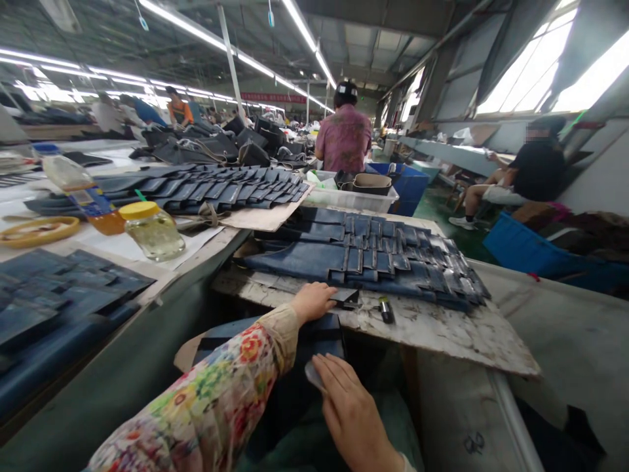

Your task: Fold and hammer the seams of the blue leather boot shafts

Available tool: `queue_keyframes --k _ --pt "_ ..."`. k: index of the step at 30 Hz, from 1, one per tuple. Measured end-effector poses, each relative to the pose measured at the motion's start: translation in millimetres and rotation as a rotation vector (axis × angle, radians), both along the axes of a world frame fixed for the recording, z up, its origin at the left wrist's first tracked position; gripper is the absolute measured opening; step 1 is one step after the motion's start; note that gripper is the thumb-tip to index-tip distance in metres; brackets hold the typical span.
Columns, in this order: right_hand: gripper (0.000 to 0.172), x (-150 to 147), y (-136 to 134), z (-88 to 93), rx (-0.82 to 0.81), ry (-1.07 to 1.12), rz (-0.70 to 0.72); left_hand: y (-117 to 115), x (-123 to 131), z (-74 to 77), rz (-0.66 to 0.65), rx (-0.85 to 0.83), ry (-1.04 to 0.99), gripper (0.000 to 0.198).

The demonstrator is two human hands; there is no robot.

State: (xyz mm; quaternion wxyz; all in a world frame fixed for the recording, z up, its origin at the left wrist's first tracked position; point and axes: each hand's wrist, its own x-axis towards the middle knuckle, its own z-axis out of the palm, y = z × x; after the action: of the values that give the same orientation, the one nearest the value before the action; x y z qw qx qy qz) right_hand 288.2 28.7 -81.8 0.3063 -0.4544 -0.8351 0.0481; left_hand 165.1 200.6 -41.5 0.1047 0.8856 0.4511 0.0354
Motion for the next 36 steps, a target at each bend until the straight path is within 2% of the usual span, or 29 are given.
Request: queue_keyframes --k 2,5,7,9,12,15,17,19,22,24,26,28,30,32,34,36 --pt "0.054 9 6 0.7 -0.010 0.036 -0.027 -18 -24 1.0 0.017 -0.007 -0.027 0.040" --pt "0.047 24 21 2.3 -0.050 0.106 -0.116 -56 -80 1.8 0.123 -0.028 -0.072 0.043" --pt "0.043 28 32 3.5 -0.085 0.141 -0.152 -82 -124 -2.0 0.291 -0.034 -0.094 0.046" --pt "0.041 26 42 3.7 -0.121 0.177 -0.165 -105 -164 -10.4 0.514 -0.005 -0.105 0.051" --pt "0.040 18 55 0.5 -0.163 0.254 -0.179 -134 -202 -28.2 0.784 -0.003 -0.276 0.058" --pt "0.038 13 71 0.0 -0.254 0.329 -0.160 -155 -208 -45.8 0.957 0.003 -0.527 0.058" --pt "0.037 10 82 10.6 -0.305 0.369 -0.129 -163 -202 -54.4 1.032 0.018 -0.663 0.057" --pt "0.036 1 88 34.3 -0.294 0.406 -0.112 -166 -194 -59.6 1.077 -0.008 -0.759 0.058" --pt "0.036 -27 83 84.3 -0.181 0.437 -0.050 -165 -186 -62.3 1.133 -0.129 -0.904 0.060" --pt "0.033 -53 73 113.6 -0.077 0.424 0.047 -166 -187 -61.6 1.178 -0.216 -1.099 0.058" --pt "0.033 -80 63 132.1 -0.017 0.396 0.149 -170 -193 -57.5 1.234 -0.267 -1.358 0.056" --pt "0.033 -105 57 142.0 -0.013 0.377 0.247 -180 -205 -45.3 1.312 -0.257 -1.567 0.058" --pt "0.032 -121 54 151.0 -0.013 0.408 0.317 -194 -217 -20.6 1.369 -0.139 -1.681 0.059" --pt "0.029 -127 51 165.9 0.033 0.506 0.335 -214 -223 17.5 1.335 0.074 -1.723 0.059" --pt "0.025 -121 49 187.1 0.126 0.641 0.298 -234 -219 63.5 1.203 0.325 -1.708 0.057" --pt "0.027 -105 50 209.7 0.219 0.748 0.205 -249 -206 106.8 1.054 0.698 -1.646 0.055"
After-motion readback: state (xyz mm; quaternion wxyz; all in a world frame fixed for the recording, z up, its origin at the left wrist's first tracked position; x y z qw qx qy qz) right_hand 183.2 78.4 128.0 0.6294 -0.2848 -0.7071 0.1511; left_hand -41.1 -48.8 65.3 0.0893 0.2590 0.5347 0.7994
